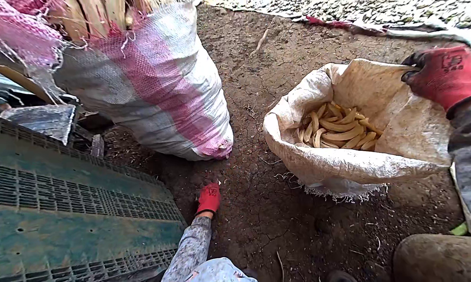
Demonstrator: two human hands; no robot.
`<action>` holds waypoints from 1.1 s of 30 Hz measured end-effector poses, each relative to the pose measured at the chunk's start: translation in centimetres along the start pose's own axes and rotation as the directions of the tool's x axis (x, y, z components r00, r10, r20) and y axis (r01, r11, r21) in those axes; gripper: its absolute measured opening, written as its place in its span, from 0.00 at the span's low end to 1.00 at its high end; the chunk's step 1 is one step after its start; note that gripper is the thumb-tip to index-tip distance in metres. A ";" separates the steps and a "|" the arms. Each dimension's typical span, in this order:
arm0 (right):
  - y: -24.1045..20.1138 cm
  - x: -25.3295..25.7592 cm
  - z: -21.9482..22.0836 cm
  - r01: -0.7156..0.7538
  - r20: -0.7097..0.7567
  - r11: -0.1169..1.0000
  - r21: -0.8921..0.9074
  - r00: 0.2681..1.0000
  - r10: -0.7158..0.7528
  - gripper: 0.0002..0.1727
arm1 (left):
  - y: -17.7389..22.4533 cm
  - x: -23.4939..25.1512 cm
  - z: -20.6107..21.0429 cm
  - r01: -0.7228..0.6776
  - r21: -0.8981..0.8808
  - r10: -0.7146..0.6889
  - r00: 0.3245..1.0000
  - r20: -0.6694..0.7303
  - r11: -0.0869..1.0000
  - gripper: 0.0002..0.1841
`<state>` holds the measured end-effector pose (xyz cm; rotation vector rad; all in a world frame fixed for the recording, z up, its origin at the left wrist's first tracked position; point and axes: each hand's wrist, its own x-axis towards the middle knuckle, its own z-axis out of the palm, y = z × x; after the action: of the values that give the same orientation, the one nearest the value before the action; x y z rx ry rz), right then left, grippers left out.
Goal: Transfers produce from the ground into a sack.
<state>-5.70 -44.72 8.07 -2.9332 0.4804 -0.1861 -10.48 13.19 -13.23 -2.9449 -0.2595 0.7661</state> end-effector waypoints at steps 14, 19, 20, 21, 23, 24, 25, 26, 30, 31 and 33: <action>2.0 0.3 -0.9 -0.184 0.181 0.982 -0.045 0.965 0.190 0.50 | 19.4 -7.3 -22.7 -0.564 -0.218 0.480 0.809 -0.339 0.796 0.58; 2.6 0.2 1.4 -0.349 0.332 0.936 0.040 0.889 0.317 0.22 | 17.3 -7.3 -16.3 -0.181 -0.800 0.381 0.922 0.064 0.572 0.25; 2.1 -0.3 1.5 -0.376 0.320 0.924 0.072 0.886 0.336 0.23 | 17.3 -7.5 -15.7 -0.136 -0.860 0.354 0.933 0.055 0.491 0.22; 1.5 -1.1 1.4 -0.396 0.299 0.914 0.085 0.885 0.356 0.23 | 17.3 -7.8 -15.5 -0.127 -0.893 0.326 0.945 0.022 0.431 0.21; -0.6 -2.8 0.8 -0.386 0.267 0.917 0.096 0.898 0.350 0.21 | 17.7 -8.8 -16.4 -0.190 -0.904 0.286 0.955 -0.079 0.382 0.19; -1.7 -3.2 0.4 -0.392 0.225 0.907 0.154 0.908 0.354 0.19 | 18.0 -9.8 -17.5 -0.246 -0.882 0.295 0.947 -0.129 0.402 0.18; -2.7 -3.4 -0.2 -0.451 0.181 0.841 0.299 0.892 0.414 0.20 | 18.2 -11.3 -18.8 -0.299 -0.855 0.311 0.934 -0.173 0.424 0.18; -3.5 -3.5 -0.8 -0.474 0.123 0.748 0.464 0.871 0.475 0.21 | 18.3 -12.9 -19.8 -0.325 -0.852 0.312 0.928 -0.204 0.411 0.17; -7.0 -5.0 -7.1 -0.367 0.025 0.494 0.788 0.821 0.570 0.22 | 17.2 -16.4 -21.8 -0.401 -0.863 0.225 0.912 -0.344 0.306 0.17; -9.3 -6.0 -9.7 -0.385 0.052 0.459 0.801 0.808 0.587 0.23 | 16.9 -16.1 -21.9 -0.431 -0.869 0.217 0.897 -0.385 0.242 0.18; -11.5 -6.8 -12.5 -0.331 -0.042 0.572 0.751 0.840 0.542 0.22 | 16.5 -14.2 -22.0 -0.563 -0.817 0.143 0.825 -0.547 0.122 0.19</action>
<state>-10.43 -33.53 21.71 -1.9295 0.9208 -0.5670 -9.53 -6.57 10.56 -4.4455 0.1353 -0.1294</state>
